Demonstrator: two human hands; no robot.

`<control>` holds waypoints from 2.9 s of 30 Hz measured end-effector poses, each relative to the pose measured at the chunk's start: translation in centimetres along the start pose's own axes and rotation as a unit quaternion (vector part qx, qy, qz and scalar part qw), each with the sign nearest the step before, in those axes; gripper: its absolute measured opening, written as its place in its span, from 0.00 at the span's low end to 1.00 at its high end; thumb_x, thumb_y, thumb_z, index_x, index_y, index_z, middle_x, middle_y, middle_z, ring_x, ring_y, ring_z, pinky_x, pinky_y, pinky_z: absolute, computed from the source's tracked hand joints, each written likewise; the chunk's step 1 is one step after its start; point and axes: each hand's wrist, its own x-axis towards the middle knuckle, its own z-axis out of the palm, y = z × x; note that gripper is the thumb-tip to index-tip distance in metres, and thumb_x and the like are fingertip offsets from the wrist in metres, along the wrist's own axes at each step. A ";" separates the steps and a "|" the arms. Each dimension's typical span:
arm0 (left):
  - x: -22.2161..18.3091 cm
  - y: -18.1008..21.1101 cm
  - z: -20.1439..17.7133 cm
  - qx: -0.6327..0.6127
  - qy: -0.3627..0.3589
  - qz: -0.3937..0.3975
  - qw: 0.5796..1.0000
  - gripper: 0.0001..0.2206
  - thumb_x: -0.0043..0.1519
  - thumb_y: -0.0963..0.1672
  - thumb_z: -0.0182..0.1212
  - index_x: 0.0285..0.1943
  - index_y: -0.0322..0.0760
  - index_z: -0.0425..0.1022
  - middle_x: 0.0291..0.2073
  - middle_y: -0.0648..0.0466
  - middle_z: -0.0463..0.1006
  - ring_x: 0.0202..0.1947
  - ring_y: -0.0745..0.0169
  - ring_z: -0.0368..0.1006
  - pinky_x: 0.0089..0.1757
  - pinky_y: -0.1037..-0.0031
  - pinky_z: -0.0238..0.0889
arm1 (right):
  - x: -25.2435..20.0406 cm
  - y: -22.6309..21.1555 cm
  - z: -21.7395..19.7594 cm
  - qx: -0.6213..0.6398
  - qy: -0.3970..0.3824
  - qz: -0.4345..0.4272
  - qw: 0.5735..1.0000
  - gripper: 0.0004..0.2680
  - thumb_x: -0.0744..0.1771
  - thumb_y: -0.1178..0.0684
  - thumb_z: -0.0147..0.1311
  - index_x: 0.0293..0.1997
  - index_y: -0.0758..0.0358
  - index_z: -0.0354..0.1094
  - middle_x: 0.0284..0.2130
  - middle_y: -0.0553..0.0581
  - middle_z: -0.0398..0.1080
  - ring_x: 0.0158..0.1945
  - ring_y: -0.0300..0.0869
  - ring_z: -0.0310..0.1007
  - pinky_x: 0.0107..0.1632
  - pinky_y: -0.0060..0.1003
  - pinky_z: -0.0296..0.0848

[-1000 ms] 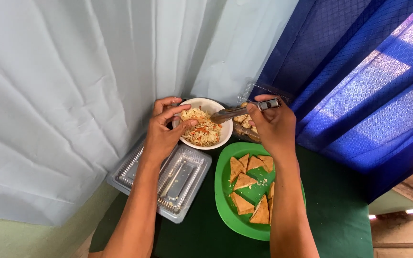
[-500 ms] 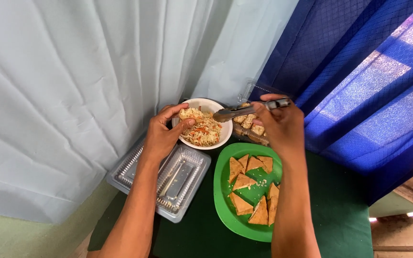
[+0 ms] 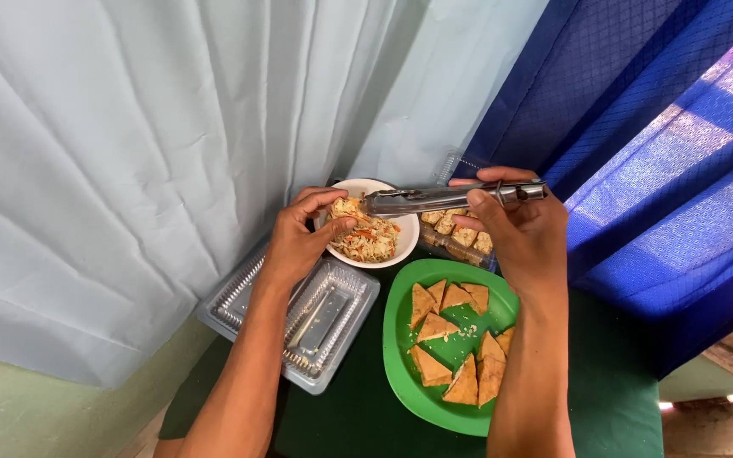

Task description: Filling fried tofu puffs with a vegetable and meat mixture using metal tongs

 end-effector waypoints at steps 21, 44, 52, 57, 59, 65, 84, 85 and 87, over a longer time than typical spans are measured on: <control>-0.3 -1.7 1.1 -0.213 0.010 -0.099 0.972 0.27 0.54 0.37 0.75 0.63 0.27 0.73 0.44 0.43 0.78 0.39 0.64 0.80 0.45 0.75 0.75 | 0.9 2.3 2.7 0.143 0.141 0.159 0.967 0.09 0.68 0.56 0.58 0.49 0.73 0.70 0.40 0.73 0.75 0.47 0.63 0.80 0.47 0.57 0.83; -0.4 -0.6 1.0 -0.235 0.019 -0.112 0.965 0.22 0.56 0.38 0.74 0.60 0.26 0.75 0.43 0.44 0.78 0.38 0.60 0.81 0.44 0.67 0.79 | 1.3 5.1 3.4 0.200 0.164 0.316 0.913 0.12 0.64 0.52 0.63 0.40 0.75 0.69 0.39 0.76 0.76 0.44 0.62 0.81 0.48 0.55 0.80; -0.1 0.6 0.7 -0.258 0.032 -0.104 0.960 0.21 0.58 0.38 0.72 0.59 0.23 0.74 0.44 0.42 0.79 0.39 0.61 0.79 0.44 0.66 0.80 | 1.2 5.8 4.4 0.186 0.172 0.319 0.913 0.11 0.64 0.52 0.63 0.40 0.74 0.70 0.38 0.75 0.77 0.43 0.61 0.81 0.47 0.55 0.80; -0.1 0.6 1.0 -0.253 0.041 -0.114 0.960 0.21 0.58 0.38 0.72 0.58 0.22 0.74 0.44 0.41 0.81 0.40 0.60 0.80 0.44 0.66 0.80 | 1.1 6.1 4.2 0.192 0.181 0.315 0.912 0.13 0.64 0.52 0.64 0.41 0.76 0.69 0.36 0.76 0.76 0.41 0.62 0.81 0.47 0.56 0.81; -0.1 1.0 1.0 -0.245 0.039 -0.113 0.962 0.20 0.58 0.38 0.72 0.58 0.22 0.74 0.44 0.41 0.81 0.40 0.60 0.80 0.44 0.66 0.80 | 1.0 5.9 4.3 0.193 0.181 0.314 0.912 0.13 0.63 0.52 0.64 0.41 0.75 0.69 0.36 0.75 0.76 0.41 0.61 0.82 0.47 0.56 0.81; 0.1 0.1 1.1 -0.240 0.029 -0.117 0.963 0.21 0.57 0.38 0.72 0.59 0.24 0.73 0.46 0.43 0.80 0.41 0.59 0.79 0.46 0.65 0.79 | 1.0 5.0 4.0 0.213 0.195 0.302 0.908 0.13 0.63 0.53 0.64 0.41 0.76 0.68 0.35 0.75 0.75 0.42 0.63 0.81 0.48 0.57 0.81; -0.1 0.6 0.7 -0.244 0.039 -0.119 0.962 0.22 0.56 0.38 0.73 0.59 0.26 0.74 0.44 0.46 0.78 0.40 0.56 0.82 0.45 0.68 0.79 | 1.3 5.1 2.5 0.229 0.190 0.303 0.905 0.12 0.64 0.55 0.63 0.37 0.78 0.68 0.34 0.78 0.75 0.40 0.64 0.81 0.46 0.56 0.81; -0.1 0.6 0.7 -0.245 0.040 -0.119 0.961 0.22 0.56 0.38 0.73 0.59 0.26 0.74 0.44 0.46 0.78 0.40 0.56 0.82 0.45 0.68 0.79 | 1.3 5.3 2.4 0.228 0.189 0.302 0.906 0.12 0.64 0.55 0.63 0.37 0.78 0.68 0.34 0.78 0.75 0.40 0.64 0.81 0.46 0.56 0.81; 0.0 0.4 0.7 -0.217 0.025 -0.110 0.969 0.23 0.55 0.38 0.74 0.59 0.26 0.73 0.43 0.45 0.79 0.40 0.56 0.82 0.45 0.69 0.79 | 1.4 5.5 2.2 0.227 0.192 0.303 0.906 0.11 0.64 0.54 0.63 0.37 0.77 0.69 0.34 0.77 0.75 0.40 0.63 0.81 0.46 0.55 0.81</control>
